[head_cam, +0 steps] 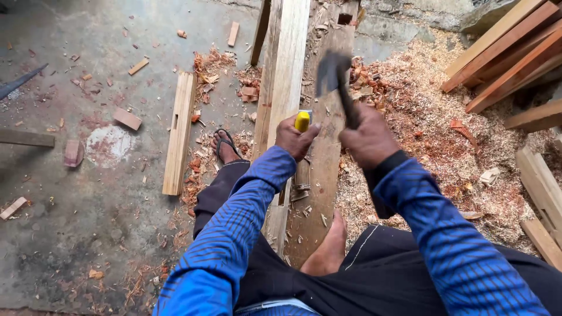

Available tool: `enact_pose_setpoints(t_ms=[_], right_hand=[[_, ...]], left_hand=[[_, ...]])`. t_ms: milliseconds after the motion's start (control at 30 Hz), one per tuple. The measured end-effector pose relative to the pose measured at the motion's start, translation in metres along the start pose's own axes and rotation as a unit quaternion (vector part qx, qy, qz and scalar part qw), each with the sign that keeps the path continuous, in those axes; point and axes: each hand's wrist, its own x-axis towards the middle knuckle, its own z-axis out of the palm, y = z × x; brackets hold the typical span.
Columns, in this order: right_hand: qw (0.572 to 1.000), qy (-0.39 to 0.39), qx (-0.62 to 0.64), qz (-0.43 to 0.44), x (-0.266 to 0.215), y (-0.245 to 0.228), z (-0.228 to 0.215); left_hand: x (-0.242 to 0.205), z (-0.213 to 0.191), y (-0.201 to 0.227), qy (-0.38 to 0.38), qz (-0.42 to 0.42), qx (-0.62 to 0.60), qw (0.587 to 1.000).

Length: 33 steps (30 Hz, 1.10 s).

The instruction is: Use a hammer and chisel to carve a mortise into a wooden beam.

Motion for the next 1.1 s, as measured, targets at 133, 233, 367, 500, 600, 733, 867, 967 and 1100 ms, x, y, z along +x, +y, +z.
enact_pose_setpoints(t_ms=[133, 233, 367, 500, 600, 733, 867, 967, 1100], right_hand=[[0.978, -0.082, -0.188, -0.030, 0.013, 0.006, 0.004], [0.954, -0.102, -0.279, 0.026, 0.025, 0.002, -0.016], [0.997, 0.015, -0.077, 0.013, 0.037, -0.002, -0.018], [0.948, -0.132, -0.285, -0.039, 0.024, 0.038, 0.013], [0.952, -0.123, -0.279, 0.029, 0.043, 0.004, -0.014], [0.991, -0.014, -0.131, 0.035, 0.062, 0.020, -0.024], [0.973, -0.060, -0.221, -0.039, 0.041, 0.046, 0.008], [0.959, -0.128, -0.254, -0.013, 0.063, 0.031, -0.017], [0.994, -0.002, -0.095, 0.058, 0.079, 0.017, -0.037]], left_hand=[[0.011, 0.003, -0.041, 0.042, 0.034, 0.069, 0.996], [-0.002, 0.008, -0.039, 0.019, 0.006, -0.018, 1.000], [0.007, 0.004, -0.022, 0.011, -0.036, 0.006, 0.999], [0.005, 0.007, -0.028, 0.058, -0.024, 0.044, 0.997], [0.006, 0.005, -0.039, 0.014, -0.040, 0.045, 0.998], [0.005, 0.004, -0.018, 0.018, -0.114, -0.020, 0.993], [0.008, 0.009, -0.049, 0.041, -0.024, 0.086, 0.995], [0.020, 0.000, -0.040, 0.033, -0.026, 0.099, 0.994], [0.005, 0.005, -0.031, 0.037, -0.036, 0.071, 0.996]])
